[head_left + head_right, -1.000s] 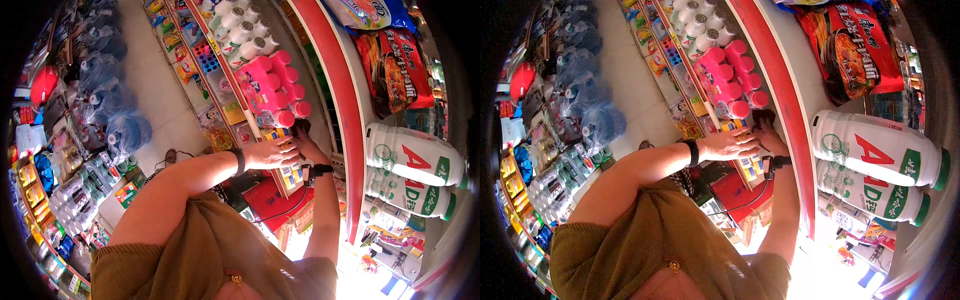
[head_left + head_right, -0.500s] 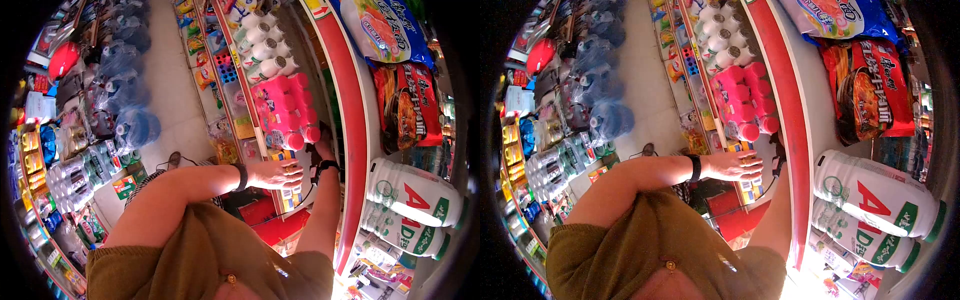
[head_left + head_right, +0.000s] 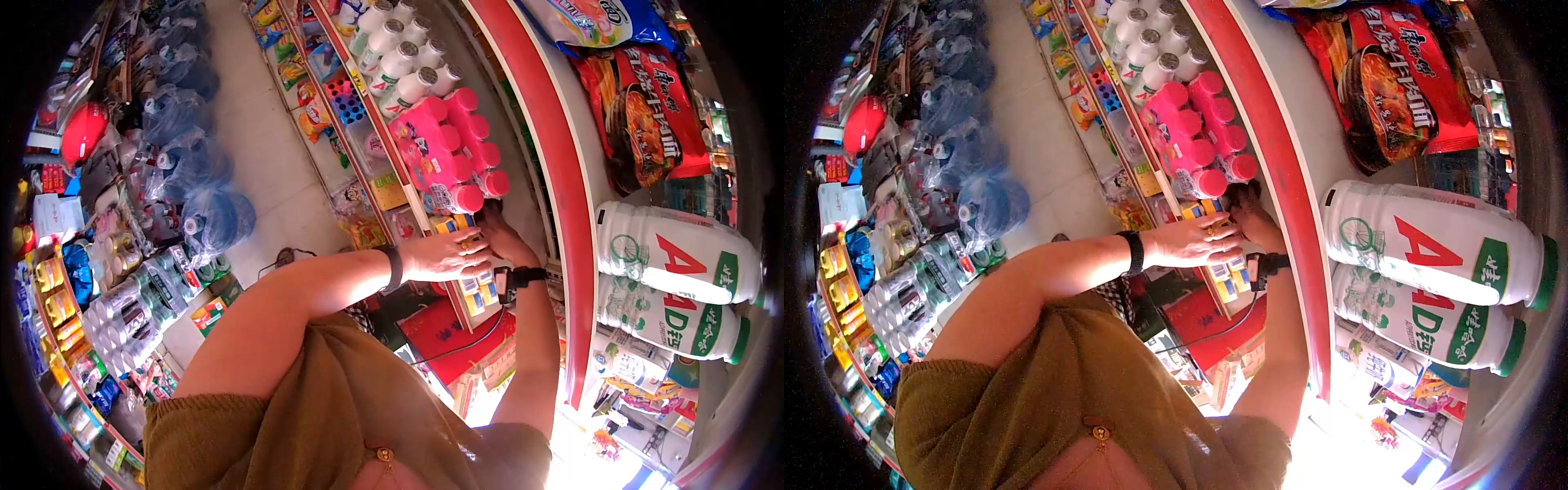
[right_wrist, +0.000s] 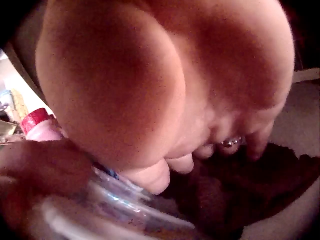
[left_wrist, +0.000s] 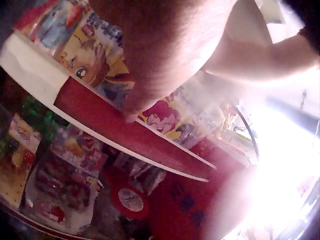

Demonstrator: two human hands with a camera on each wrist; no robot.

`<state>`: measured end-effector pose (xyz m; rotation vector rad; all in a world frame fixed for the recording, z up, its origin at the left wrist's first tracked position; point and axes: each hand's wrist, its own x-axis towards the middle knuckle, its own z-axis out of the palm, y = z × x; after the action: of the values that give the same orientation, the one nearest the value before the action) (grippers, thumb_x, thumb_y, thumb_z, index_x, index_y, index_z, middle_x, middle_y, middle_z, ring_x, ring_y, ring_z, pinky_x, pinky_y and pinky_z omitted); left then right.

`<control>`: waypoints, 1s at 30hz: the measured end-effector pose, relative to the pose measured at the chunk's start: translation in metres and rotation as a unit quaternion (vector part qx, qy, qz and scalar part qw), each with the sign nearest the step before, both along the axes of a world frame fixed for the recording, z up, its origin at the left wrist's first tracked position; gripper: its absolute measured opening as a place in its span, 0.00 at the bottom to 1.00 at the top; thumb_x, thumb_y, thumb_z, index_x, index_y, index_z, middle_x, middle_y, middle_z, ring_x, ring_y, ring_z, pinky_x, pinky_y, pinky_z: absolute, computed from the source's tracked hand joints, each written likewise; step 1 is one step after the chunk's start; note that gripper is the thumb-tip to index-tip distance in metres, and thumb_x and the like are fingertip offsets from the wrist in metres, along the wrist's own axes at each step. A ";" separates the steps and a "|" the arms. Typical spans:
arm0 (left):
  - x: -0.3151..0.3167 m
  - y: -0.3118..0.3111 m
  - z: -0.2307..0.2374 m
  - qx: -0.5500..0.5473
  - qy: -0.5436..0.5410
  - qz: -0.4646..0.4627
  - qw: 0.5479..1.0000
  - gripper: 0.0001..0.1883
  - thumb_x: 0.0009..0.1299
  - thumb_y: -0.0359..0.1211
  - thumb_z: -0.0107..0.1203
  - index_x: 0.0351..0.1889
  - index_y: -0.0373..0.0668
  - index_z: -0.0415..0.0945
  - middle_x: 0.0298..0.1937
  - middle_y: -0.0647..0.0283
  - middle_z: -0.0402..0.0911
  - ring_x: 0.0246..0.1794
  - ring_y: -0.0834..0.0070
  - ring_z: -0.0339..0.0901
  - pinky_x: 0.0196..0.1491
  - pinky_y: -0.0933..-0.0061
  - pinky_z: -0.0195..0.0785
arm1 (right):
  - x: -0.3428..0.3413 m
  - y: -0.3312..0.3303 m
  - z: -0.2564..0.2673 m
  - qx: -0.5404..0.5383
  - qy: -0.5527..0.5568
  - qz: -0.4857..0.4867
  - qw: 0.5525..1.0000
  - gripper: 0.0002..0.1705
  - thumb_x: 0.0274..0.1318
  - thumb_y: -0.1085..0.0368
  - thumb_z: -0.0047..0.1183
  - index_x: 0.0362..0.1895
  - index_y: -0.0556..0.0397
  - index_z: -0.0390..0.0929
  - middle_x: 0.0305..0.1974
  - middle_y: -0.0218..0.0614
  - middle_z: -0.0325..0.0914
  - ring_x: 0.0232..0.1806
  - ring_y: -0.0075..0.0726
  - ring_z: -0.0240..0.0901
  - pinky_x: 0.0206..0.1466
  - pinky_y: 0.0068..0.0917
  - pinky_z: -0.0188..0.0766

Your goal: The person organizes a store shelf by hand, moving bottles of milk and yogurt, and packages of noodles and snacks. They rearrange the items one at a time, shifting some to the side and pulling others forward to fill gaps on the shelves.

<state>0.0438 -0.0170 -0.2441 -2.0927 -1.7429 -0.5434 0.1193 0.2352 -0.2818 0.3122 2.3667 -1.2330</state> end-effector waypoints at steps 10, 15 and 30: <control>0.001 -0.002 0.004 -0.053 0.034 0.013 0.998 0.25 0.70 0.34 0.46 0.66 0.49 0.61 0.65 0.62 0.69 0.68 0.65 0.63 0.73 0.55 0.49 | -0.042 0.088 -0.038 0.358 0.079 0.051 0.929 0.36 0.66 0.55 0.42 0.71 0.61 0.50 0.70 0.58 0.52 0.71 0.59 0.50 0.72 0.39 0.50; -0.001 -0.002 0.004 -0.042 0.033 0.020 0.998 0.24 0.71 0.36 0.45 0.66 0.49 0.62 0.63 0.63 0.70 0.68 0.66 0.63 0.73 0.55 0.49 | -0.063 0.134 -0.077 0.502 0.114 0.094 0.852 0.41 0.64 0.50 0.43 0.70 0.68 0.49 0.67 0.69 0.53 0.69 0.69 0.51 0.72 0.47 0.51; 0.003 0.001 -0.001 -0.026 0.025 0.021 0.999 0.25 0.69 0.34 0.47 0.65 0.48 0.61 0.64 0.63 0.69 0.67 0.65 0.64 0.73 0.55 0.48 | -0.037 0.074 0.011 0.364 -0.025 -0.070 0.928 0.36 0.66 0.46 0.36 0.69 0.57 0.58 0.63 0.64 0.62 0.63 0.67 0.61 0.66 0.48 0.60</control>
<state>0.0469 -0.0155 -0.2453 -2.0802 -1.7874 -0.4345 0.0823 0.3097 -0.2711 0.7391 2.7043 -0.3306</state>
